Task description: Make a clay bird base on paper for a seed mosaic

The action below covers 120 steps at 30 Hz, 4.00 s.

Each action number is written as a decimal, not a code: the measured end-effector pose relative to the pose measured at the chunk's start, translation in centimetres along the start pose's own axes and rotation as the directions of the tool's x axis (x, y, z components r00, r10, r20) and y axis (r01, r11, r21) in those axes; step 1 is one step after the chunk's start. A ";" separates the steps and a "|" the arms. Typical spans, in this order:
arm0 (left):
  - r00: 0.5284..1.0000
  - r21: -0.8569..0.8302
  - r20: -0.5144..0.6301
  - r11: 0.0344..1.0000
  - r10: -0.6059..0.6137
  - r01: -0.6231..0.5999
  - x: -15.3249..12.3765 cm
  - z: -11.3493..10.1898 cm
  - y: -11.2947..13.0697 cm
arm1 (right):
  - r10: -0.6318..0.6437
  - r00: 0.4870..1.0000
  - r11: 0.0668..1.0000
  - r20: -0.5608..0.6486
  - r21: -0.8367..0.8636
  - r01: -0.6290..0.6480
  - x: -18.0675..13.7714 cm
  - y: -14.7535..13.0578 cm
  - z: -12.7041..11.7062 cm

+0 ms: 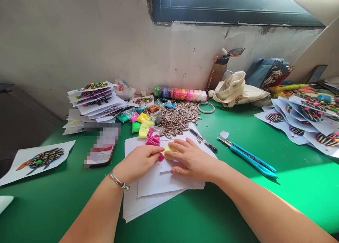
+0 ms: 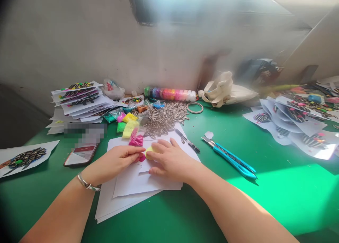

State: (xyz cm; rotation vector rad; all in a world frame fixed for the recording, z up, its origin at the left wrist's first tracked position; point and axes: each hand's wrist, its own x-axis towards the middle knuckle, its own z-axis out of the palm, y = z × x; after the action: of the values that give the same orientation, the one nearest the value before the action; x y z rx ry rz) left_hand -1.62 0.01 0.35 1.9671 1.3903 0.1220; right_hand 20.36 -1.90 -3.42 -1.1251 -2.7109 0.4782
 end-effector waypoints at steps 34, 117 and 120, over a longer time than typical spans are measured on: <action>0.988 -0.229 -0.118 0.966 0.096 -0.121 0.0 0.4 0.4 | 0.274 0.834 0.959 -0.478 0.200 -0.201 2.9 -1.2 2.0; 0.941 0.341 -0.127 0.905 0.314 -0.256 1.8 0.8 -2.4 | 0.032 0.933 0.986 -0.358 0.162 0.029 4.6 1.3 1.6; 0.939 0.319 -0.112 0.906 0.326 -0.277 2.0 0.7 -2.4 | -0.018 0.937 0.992 -0.348 0.114 0.061 4.9 0.9 2.0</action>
State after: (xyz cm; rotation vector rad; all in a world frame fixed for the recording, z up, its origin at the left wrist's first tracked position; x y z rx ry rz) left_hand -2.39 1.75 -2.22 2.4704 1.2485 0.2327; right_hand 16.94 1.76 -5.48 -1.0118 -2.3609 0.3919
